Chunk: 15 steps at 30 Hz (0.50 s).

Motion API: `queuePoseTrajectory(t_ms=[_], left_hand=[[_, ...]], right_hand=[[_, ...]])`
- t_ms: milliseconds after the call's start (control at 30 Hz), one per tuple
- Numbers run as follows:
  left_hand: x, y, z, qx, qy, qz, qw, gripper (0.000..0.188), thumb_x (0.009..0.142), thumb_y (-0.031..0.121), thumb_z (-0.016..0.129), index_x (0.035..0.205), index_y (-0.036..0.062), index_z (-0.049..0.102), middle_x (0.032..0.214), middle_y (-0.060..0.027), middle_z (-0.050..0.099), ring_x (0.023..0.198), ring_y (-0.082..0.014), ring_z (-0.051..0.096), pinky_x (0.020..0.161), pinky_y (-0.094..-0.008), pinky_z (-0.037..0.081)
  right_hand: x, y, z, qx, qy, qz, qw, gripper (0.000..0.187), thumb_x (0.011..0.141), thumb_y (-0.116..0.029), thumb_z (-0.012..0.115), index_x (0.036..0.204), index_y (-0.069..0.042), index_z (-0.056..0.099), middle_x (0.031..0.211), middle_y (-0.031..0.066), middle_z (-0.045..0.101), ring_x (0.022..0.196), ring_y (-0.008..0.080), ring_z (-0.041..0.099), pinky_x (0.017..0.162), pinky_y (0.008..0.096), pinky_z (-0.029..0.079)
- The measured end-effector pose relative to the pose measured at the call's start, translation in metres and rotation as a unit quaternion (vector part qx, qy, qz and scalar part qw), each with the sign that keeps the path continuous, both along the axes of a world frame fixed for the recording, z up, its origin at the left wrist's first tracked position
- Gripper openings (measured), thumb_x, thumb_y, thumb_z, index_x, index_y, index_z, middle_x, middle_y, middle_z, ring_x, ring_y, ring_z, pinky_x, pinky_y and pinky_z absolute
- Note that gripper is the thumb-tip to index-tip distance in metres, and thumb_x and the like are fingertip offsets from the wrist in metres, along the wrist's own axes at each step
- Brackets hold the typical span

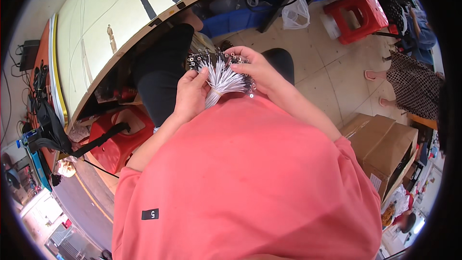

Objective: The person trims a wire bundle using scissors, secures the bundle with a rubber band, and places it on a shelf.

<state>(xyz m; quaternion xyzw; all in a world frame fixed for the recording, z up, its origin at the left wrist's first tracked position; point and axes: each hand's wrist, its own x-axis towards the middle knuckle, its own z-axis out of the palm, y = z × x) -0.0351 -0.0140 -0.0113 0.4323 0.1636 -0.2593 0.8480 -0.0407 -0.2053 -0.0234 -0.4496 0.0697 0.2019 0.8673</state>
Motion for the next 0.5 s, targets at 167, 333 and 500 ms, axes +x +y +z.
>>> queuePoseTrajectory(t_ms=[167, 333, 500], left_hand=[[-0.0003, -0.0006, 0.0019, -0.004, -0.009, 0.002, 1.0, 0.011, 0.09, 0.01, 0.053, 0.09, -0.0013, 0.051, 0.092, -0.0118, 0.061, 0.082, -0.0167, 0.06, 0.077, -0.0299, 0.05], [-0.0005, -0.0007, 0.0057, -0.011, 0.002, -0.014, 1.0, 0.009, 0.088, 0.009, 0.056, 0.084, 0.0014, 0.054, 0.09, -0.0103, 0.062, 0.081, -0.0157, 0.06, 0.078, -0.0292, 0.049], [0.0003, -0.0004, 0.0083, -0.017, 0.009, -0.022, 1.0, 0.01, 0.089, 0.011, 0.055, 0.083, 0.0028, 0.055, 0.09, -0.0093, 0.062, 0.08, -0.0156, 0.06, 0.077, -0.029, 0.048]], right_hand=[[0.0004, -0.0002, 0.0015, -0.024, -0.008, -0.004, 1.0, 0.04, 0.078, 0.003, 0.056, 0.117, 0.001, 0.048, 0.107, 0.01, 0.055, 0.094, 0.015, 0.057, 0.082, 0.0278, 0.05], [-0.0009, -0.0006, 0.0068, -0.03, 0.006, -0.015, 0.999, 0.039, 0.076, 0.006, 0.055, 0.115, 0.002, 0.05, 0.102, 0.0101, 0.056, 0.092, 0.0154, 0.058, 0.08, 0.0263, 0.049], [-0.0004, -0.0036, 0.0084, -0.032, 0.014, 0.015, 0.999, 0.044, 0.077, 0.0, 0.059, 0.12, 0.001, 0.048, 0.103, 0.0092, 0.056, 0.092, 0.0168, 0.058, 0.083, 0.0281, 0.048]])
